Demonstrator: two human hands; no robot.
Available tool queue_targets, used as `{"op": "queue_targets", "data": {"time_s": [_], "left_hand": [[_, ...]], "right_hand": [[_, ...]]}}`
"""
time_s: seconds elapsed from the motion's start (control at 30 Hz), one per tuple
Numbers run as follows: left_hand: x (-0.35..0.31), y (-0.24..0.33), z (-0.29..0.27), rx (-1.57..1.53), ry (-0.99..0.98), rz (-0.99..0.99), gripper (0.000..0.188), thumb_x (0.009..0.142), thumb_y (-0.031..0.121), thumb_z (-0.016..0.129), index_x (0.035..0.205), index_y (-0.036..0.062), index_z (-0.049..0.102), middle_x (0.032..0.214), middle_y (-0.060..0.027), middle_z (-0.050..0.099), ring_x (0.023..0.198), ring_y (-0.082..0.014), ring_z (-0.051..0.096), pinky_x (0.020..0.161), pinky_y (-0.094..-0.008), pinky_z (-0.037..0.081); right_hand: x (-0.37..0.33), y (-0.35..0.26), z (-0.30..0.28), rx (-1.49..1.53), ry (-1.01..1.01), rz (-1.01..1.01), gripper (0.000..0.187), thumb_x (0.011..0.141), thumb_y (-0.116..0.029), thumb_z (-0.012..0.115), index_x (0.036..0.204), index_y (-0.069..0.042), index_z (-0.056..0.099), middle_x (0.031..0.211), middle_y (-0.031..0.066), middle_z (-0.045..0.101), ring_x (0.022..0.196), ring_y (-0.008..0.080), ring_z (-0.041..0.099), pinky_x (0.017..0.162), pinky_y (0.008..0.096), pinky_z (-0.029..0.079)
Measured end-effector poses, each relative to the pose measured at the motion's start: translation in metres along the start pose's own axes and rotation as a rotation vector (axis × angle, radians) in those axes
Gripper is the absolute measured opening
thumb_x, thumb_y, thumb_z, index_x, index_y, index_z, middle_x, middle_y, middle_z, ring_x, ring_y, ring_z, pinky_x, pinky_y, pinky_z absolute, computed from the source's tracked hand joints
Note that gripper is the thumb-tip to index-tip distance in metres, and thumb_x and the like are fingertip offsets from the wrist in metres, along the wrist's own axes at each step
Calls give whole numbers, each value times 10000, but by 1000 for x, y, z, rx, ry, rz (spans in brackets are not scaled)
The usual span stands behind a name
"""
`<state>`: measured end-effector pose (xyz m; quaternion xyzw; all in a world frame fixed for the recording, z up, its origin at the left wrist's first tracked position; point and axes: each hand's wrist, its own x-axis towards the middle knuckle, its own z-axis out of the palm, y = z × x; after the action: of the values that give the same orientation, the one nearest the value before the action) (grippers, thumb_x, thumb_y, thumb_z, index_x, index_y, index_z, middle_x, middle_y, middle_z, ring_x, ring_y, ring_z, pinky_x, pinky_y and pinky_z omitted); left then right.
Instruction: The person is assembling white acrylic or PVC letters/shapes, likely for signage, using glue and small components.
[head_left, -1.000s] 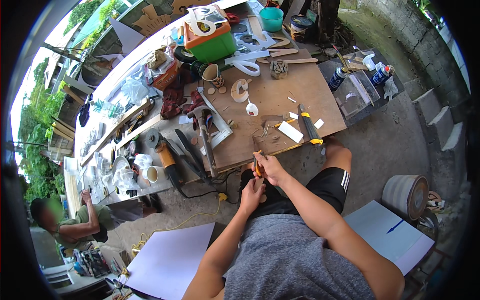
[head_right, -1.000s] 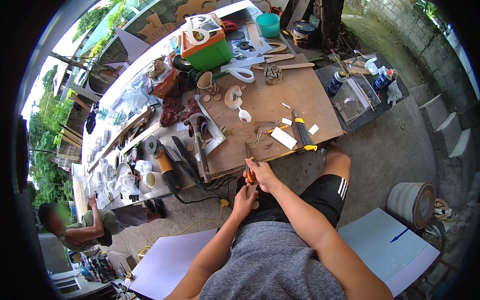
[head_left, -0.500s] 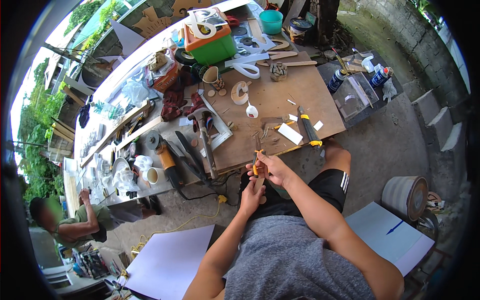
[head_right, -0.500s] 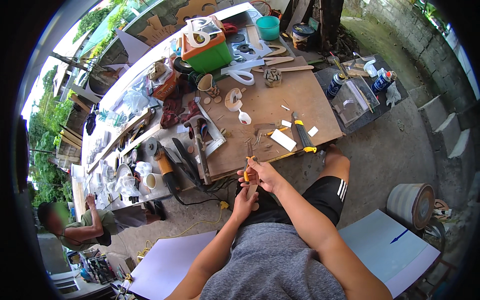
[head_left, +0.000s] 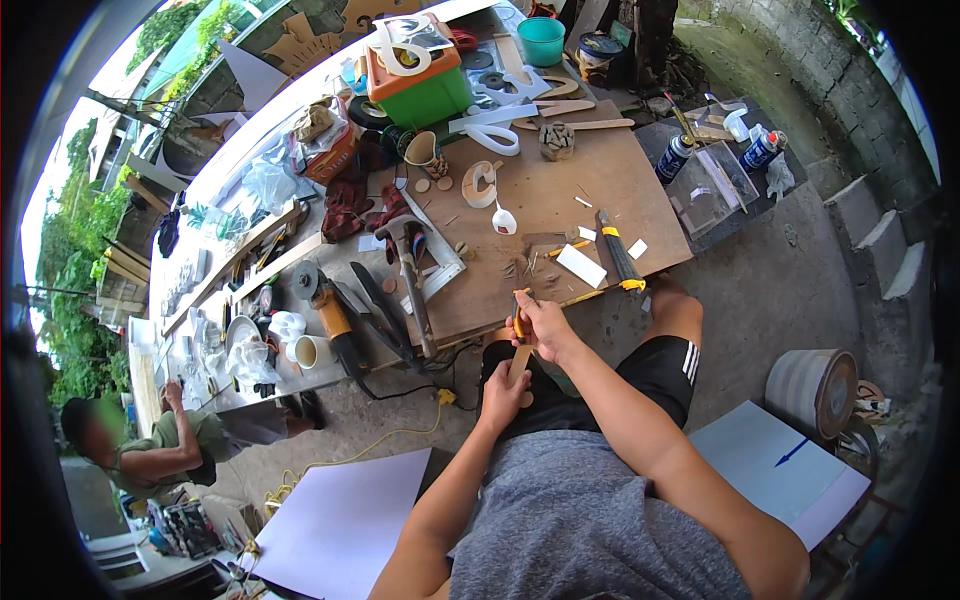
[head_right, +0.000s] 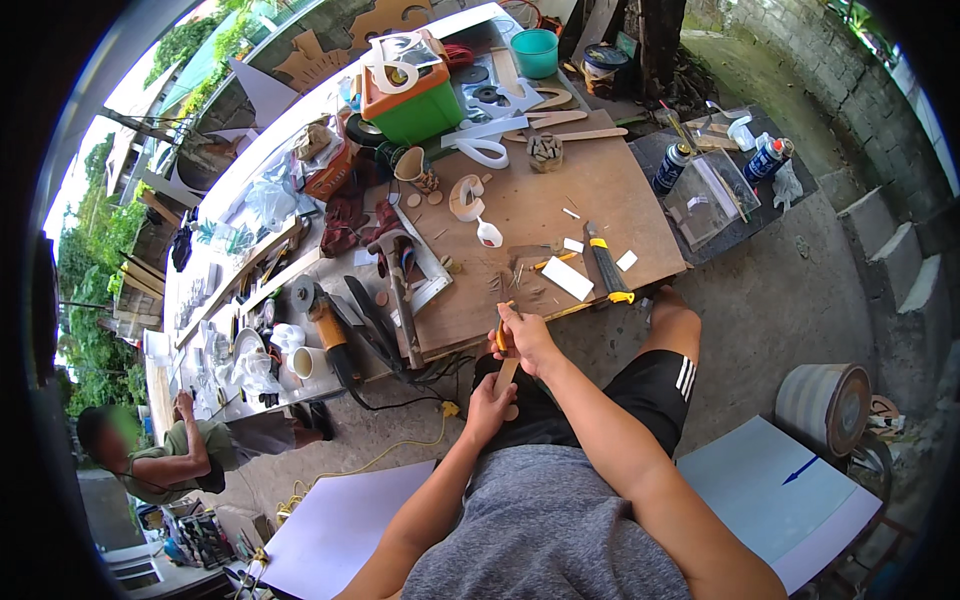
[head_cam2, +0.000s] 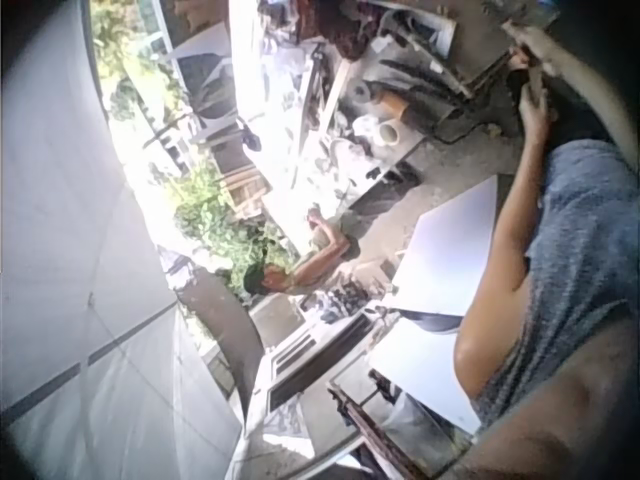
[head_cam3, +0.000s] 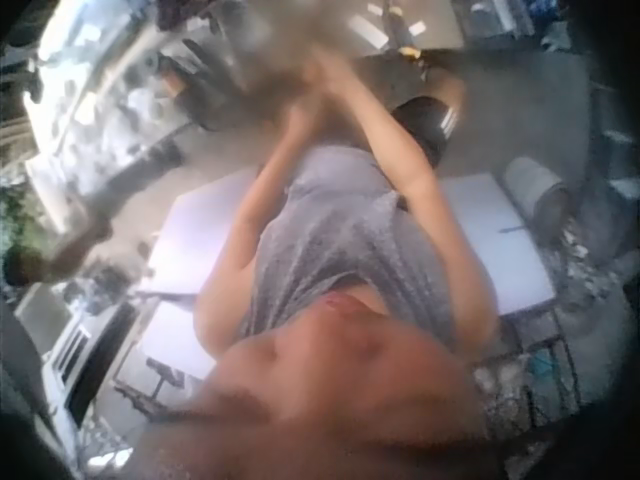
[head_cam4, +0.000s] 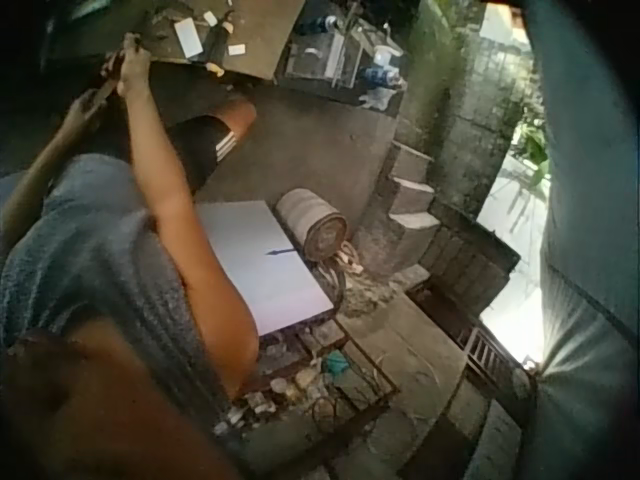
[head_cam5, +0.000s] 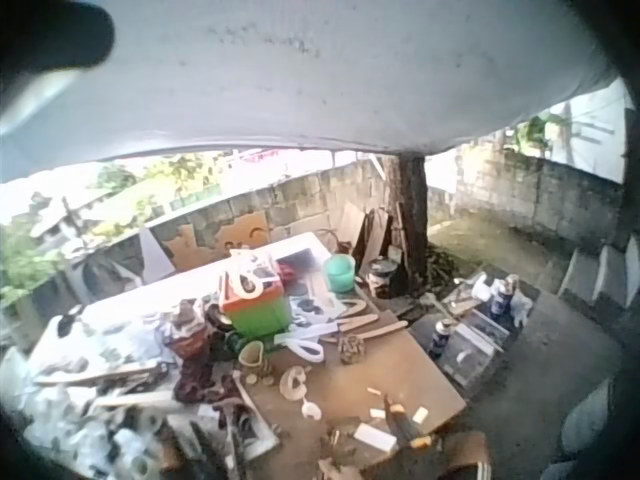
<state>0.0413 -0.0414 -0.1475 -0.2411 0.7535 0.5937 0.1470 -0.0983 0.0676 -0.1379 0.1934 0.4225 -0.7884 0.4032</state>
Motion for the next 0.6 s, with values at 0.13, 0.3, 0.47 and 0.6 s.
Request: {"op": "queue_targets", "data": {"time_s": [0.13, 0.3, 0.47, 0.6], "left_hand": [[-1, 0, -1, -19, -7, -16, 367, 945, 188, 662, 1217, -39, 570, 874, -73, 672, 771, -131, 654, 721, -278, 522], [-2, 2, 0, -4, 4, -11, 365, 944, 189, 663, 1217, -36, 573, 880, -76, 676, 773, -132, 660, 719, -280, 524], [-2, 2, -1, 34, 5, -9, 368, 942, 189, 663, 1216, -39, 574, 876, -80, 679, 770, -133, 663, 714, -284, 527], [-1, 3, -2, 28, 1, 4, 366, 941, 184, 660, 1211, -46, 574, 871, -78, 676, 765, -137, 660, 710, -286, 526]], "right_hand": [[0, 4, 4, 29, 34, -36, 463, 953, -460, 647, 721, -105, 461, 785, 114, 649, 627, 214, 645, 532, 346, 539], [0, 5, 2, 54, 17, -39, 458, 951, -450, 654, 720, -106, 459, 785, 115, 650, 628, 218, 648, 522, 343, 532], [-5, 5, 0, 73, 2, -117, 434, 956, -438, 656, 746, -94, 494, 771, 105, 654, 611, 213, 640, 533, 349, 528], [-8, -1, -7, 71, -77, -11, 412, 968, -427, 637, 773, -84, 519, 838, 133, 685, 682, 240, 676, 607, 383, 577]]}}
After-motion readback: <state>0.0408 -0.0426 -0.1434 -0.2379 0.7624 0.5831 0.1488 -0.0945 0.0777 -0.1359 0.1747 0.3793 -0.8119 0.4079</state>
